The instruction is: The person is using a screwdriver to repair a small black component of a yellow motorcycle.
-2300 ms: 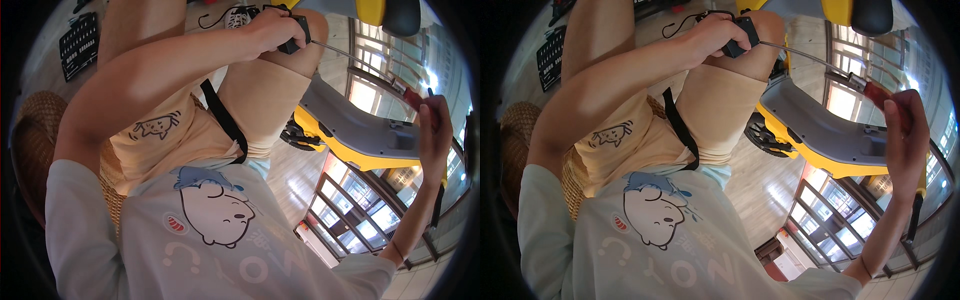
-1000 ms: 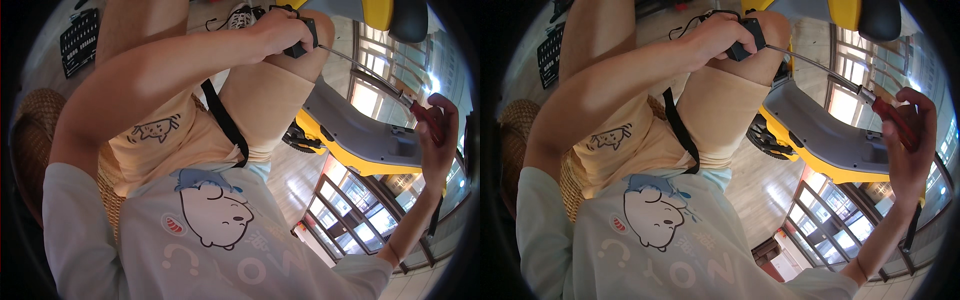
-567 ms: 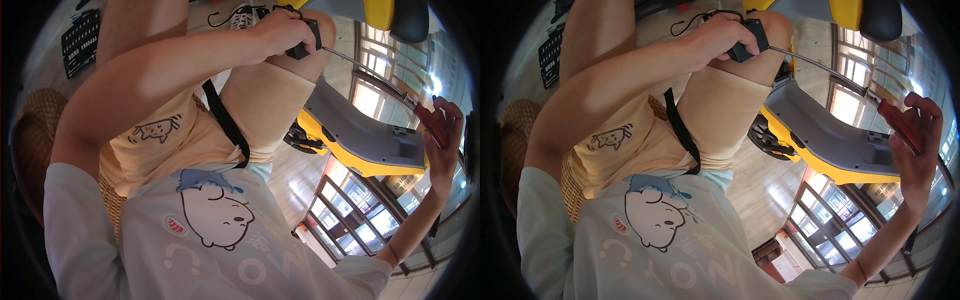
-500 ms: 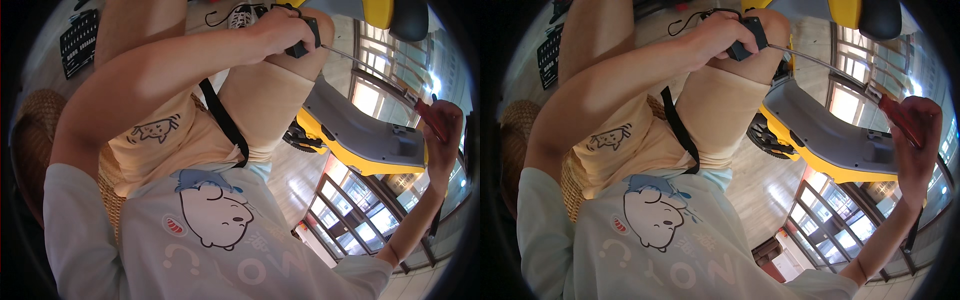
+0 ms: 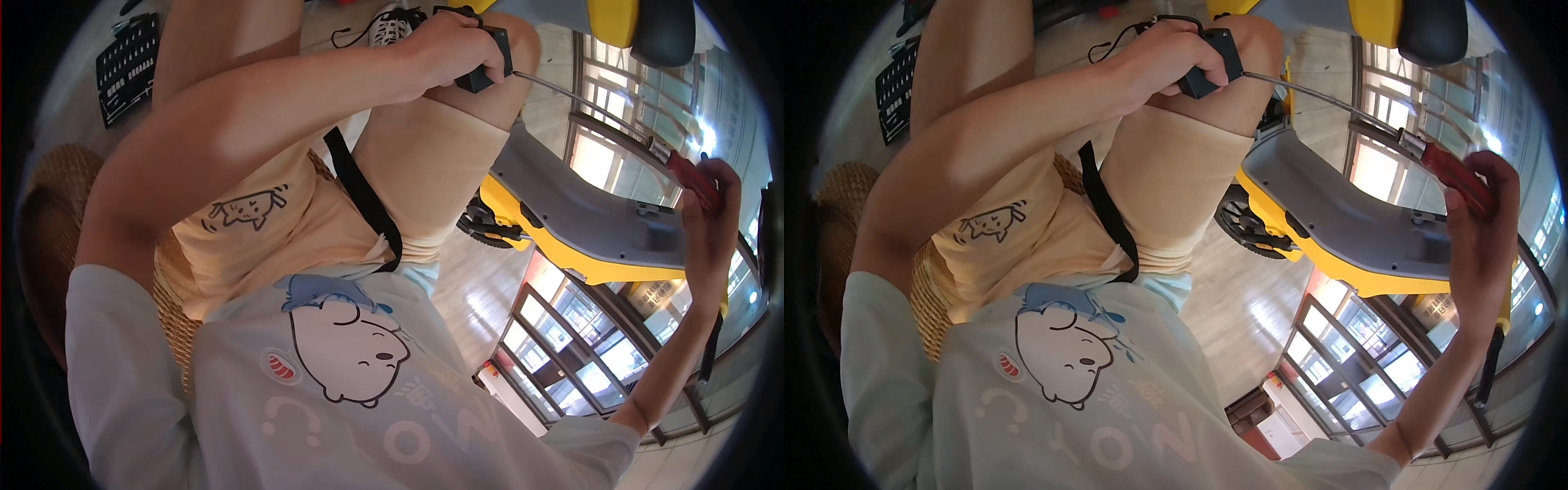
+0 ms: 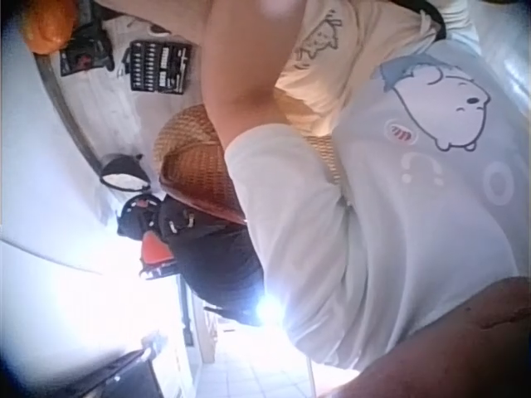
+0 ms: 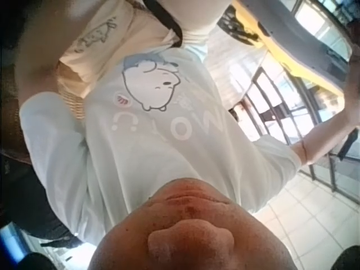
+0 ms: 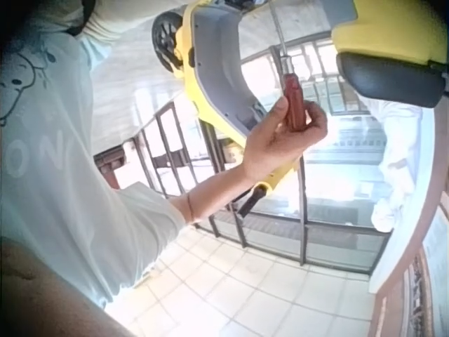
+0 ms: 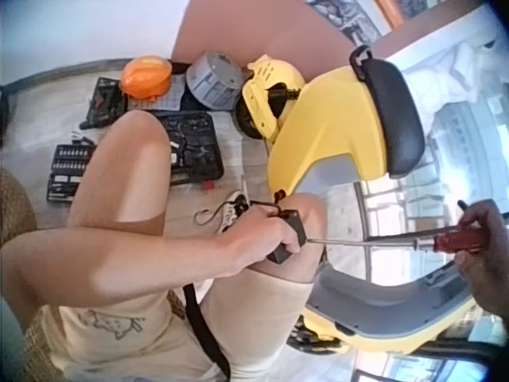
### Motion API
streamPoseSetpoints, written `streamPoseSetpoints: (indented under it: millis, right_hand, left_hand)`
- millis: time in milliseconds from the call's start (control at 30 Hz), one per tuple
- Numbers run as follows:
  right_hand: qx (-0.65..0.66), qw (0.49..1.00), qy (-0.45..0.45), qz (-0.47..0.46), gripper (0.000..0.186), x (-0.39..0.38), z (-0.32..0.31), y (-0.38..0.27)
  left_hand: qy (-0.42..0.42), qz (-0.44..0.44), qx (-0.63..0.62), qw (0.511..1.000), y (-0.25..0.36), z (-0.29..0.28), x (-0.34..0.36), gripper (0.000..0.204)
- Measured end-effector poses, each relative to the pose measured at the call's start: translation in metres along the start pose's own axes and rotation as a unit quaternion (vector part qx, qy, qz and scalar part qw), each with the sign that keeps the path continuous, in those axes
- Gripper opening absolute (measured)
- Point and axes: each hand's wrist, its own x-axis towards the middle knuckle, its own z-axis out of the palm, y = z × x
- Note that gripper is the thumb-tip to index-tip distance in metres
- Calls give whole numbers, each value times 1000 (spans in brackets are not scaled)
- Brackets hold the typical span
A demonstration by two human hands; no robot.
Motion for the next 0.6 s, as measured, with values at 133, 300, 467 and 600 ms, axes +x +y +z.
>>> streamPoseSetpoints:
  millis: [133, 300, 467, 600]
  right_hand:
    - [-107, 992, -43, 60, 23, 3, -6, -6]
    - [-67, 997, 7, -44, 19, 0, 0, -13]
    - [-14, 998, 22, -64, 11, 2, 3, -18]
    - [-56, 995, -83, -19, 19, 2, -1, -23]
  left_hand:
    - [26, 6, 7, 1000, 4, -1, -2, 21]
    - [11, 2, 9, 1000, 5, 0, -1, 21]
    - [23, 12, 34, 999, 1, -1, 1, 22]
    - [27, 4, 15, 1000, 2, -2, 2, 24]
